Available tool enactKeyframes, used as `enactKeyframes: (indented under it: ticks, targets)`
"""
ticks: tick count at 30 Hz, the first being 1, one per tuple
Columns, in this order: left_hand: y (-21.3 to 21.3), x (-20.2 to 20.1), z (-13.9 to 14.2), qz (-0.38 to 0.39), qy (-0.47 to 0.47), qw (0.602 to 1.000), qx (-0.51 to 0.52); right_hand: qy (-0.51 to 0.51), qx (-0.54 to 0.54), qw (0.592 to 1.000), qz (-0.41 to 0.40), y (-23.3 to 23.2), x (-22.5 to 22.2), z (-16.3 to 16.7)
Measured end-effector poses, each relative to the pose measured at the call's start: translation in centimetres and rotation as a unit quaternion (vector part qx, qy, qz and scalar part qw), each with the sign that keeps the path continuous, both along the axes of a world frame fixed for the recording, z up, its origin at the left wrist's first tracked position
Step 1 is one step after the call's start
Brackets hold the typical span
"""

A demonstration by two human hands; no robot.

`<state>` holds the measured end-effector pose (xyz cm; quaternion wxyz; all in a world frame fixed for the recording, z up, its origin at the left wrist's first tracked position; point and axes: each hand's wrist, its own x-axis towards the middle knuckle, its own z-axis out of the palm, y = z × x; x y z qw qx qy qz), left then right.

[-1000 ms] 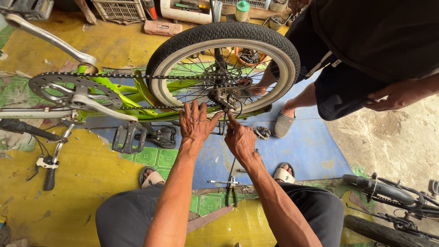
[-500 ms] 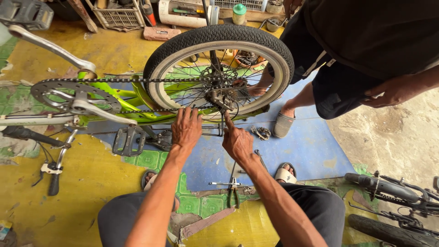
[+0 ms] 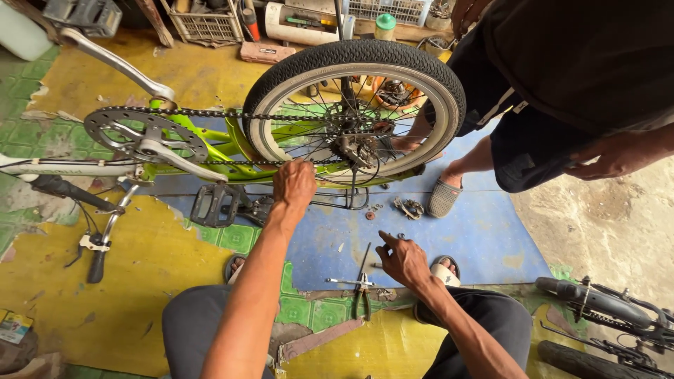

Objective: The person adjusts the rear wheel and derailleur of a green bicycle. They rotate the wheel, align the chain, and make small adjustments to the derailleur mechanism while sitting on the floor.

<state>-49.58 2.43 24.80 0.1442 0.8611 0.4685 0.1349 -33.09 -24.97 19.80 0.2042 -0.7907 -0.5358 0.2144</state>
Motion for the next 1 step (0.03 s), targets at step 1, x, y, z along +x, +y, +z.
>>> enactKeyframes:
  ticks: [1]
  targets:
    - [0.06, 0.00, 0.00, -0.002, 0.002, 1.000, 0.013, 0.007, 0.016, 1.000, -0.003, -0.16, 0.06, -0.91]
